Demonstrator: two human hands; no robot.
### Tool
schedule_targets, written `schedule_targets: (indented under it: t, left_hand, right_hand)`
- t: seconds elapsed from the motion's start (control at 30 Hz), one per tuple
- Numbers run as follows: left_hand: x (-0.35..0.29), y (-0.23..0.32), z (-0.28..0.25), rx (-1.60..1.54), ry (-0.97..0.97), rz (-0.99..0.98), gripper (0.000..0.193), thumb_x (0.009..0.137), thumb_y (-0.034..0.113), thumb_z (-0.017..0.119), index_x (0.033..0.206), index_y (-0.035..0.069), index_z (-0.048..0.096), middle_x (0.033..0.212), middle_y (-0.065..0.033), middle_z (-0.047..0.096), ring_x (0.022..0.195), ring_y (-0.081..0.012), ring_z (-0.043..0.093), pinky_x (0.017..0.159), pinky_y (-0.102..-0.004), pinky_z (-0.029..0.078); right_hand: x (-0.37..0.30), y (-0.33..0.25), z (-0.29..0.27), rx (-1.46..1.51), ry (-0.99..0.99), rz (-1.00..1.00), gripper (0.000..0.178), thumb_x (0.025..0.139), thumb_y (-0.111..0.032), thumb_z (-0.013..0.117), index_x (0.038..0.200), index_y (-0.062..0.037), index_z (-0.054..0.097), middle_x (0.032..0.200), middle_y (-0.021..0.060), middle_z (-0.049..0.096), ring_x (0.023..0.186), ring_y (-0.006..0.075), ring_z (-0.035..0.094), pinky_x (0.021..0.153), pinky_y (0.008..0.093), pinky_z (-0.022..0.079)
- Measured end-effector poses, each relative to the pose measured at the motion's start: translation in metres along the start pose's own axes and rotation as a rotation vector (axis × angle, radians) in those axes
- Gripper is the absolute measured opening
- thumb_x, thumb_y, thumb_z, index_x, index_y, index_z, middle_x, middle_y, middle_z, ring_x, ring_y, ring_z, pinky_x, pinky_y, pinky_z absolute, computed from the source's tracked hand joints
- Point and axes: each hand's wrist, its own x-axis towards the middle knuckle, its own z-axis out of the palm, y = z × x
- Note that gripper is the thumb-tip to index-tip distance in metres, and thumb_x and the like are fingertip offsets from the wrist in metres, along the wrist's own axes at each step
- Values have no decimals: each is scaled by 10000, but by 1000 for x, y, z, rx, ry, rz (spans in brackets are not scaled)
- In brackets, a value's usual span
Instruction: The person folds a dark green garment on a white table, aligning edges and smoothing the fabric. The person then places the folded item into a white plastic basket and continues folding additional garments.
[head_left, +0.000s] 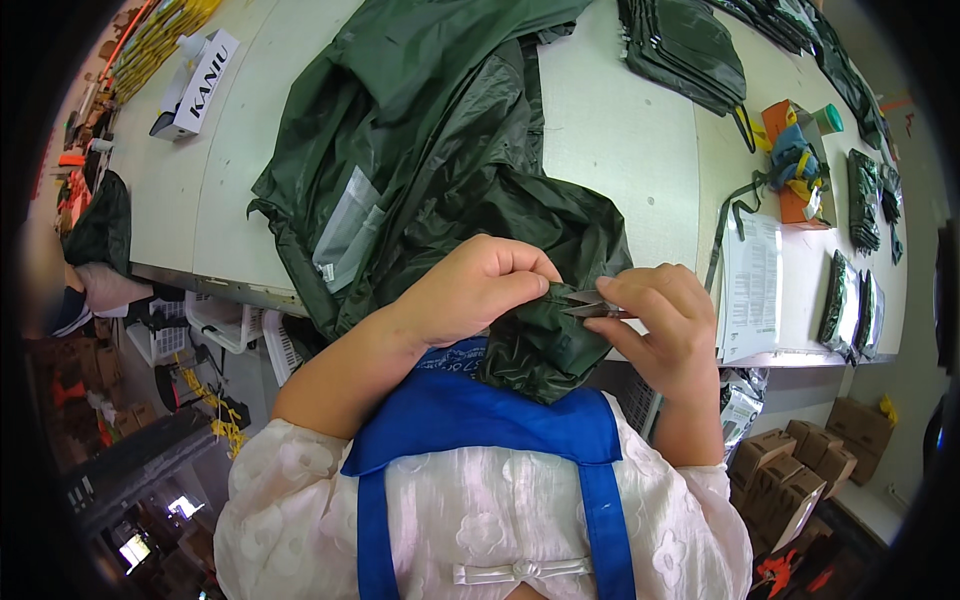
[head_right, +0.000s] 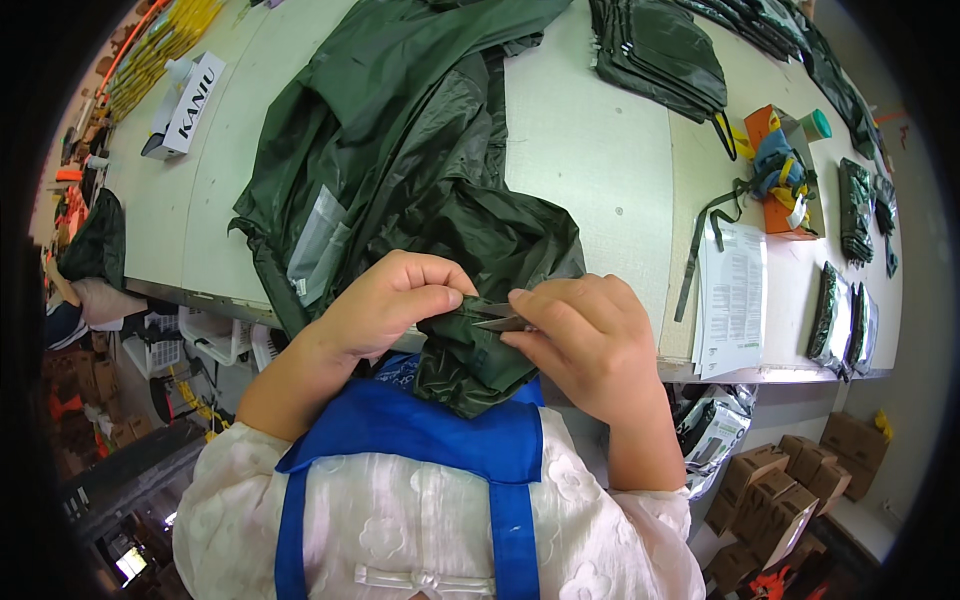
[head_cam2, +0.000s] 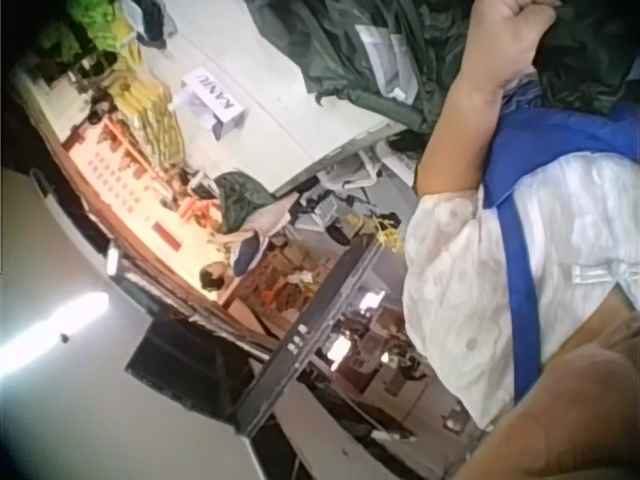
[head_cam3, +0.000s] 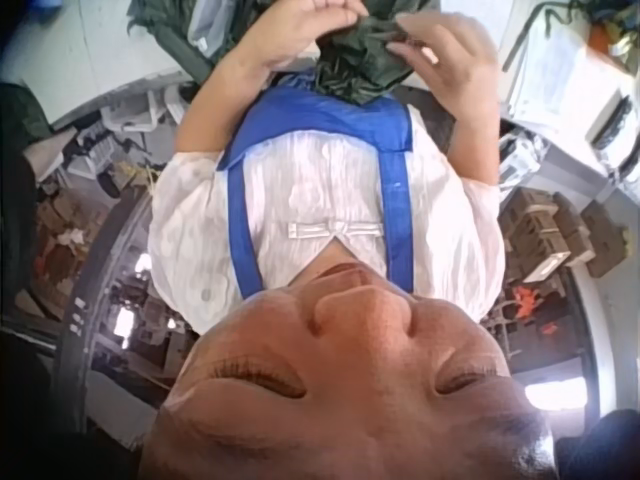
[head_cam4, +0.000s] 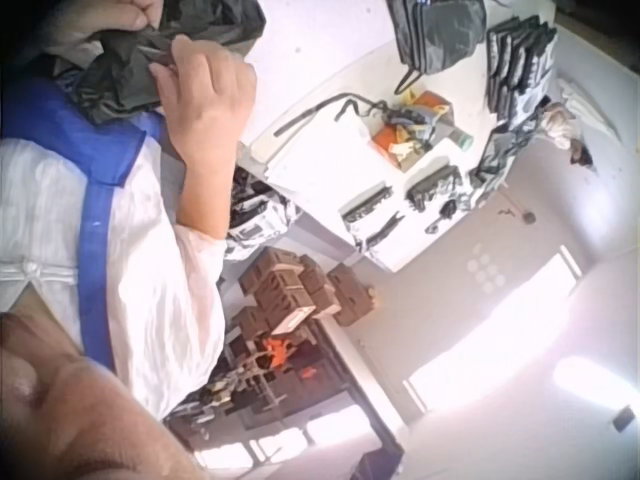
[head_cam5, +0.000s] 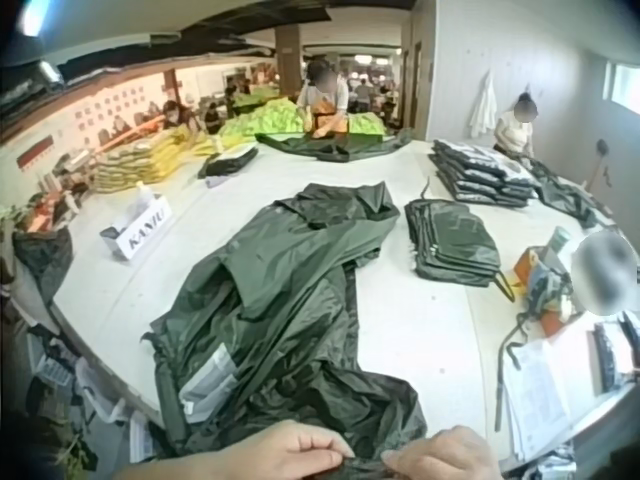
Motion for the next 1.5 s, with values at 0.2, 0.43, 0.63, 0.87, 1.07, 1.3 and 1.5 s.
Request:
schedule_targets:
  t: [0.2,0.43,0.63,0.87,1.07,1.3,1.5]
  left_hand:
    - [0,2,1,15,-7,7,165,895,40,502,927,-27,649,858,-16,654,800,-52,569,746,-204,446]
    - [0,-1,1,-26,-9,10,167,895,40,503,929,-29,651,849,-13,651,790,-50,567,748,-200,442]
    - [0,-2,1,22,-9,28,167,895,43,504,934,-27,652,851,-10,650,788,-49,561,745,-198,437]
    - [0,-4,-1,-8,-6,15,166,895,38,508,947,-27,651,850,-3,644,797,-45,556,743,-195,433]
    - [1,-6,-3,-22,-29,11,177,905,43,501,993,-24,638,893,-6,642,836,-47,556,773,-201,437]
    - [-17,-85,-125,1043,840,212,568,788,318,707,1276,109,505,1313,-157,463,1206,-340,456,981,-445,391]
    - [-112,-227,-234,975,1063,-524,825,692,367,774,1406,239,381,1483,-319,71,1247,-526,370,1051,-461,351]
  right_hand:
    - [2,-2,2,-65,8,-71,307,614,-132,773,894,-76,660,820,24,646,658,179,574,585,307,400]
    - [3,-2,-3,-92,-2,-88,302,619,-139,768,894,-77,661,820,16,643,650,166,565,566,299,372]
    - [4,-4,2,-69,3,-101,290,622,-135,770,888,-80,666,813,6,645,649,160,570,562,298,373]
    - [0,4,6,94,14,2,254,630,-117,786,858,-76,682,781,15,663,680,187,607,606,288,422]
    - [-2,-1,8,376,0,382,481,585,-110,840,1014,-42,635,853,53,663,636,138,541,610,278,475]
    - [-26,99,-3,601,-295,549,325,766,61,623,1081,-19,605,876,39,648,673,80,548,607,231,483]
    - [-58,226,-136,-681,1087,716,323,969,-236,443,1162,-45,618,1017,46,659,801,101,578,691,243,454]
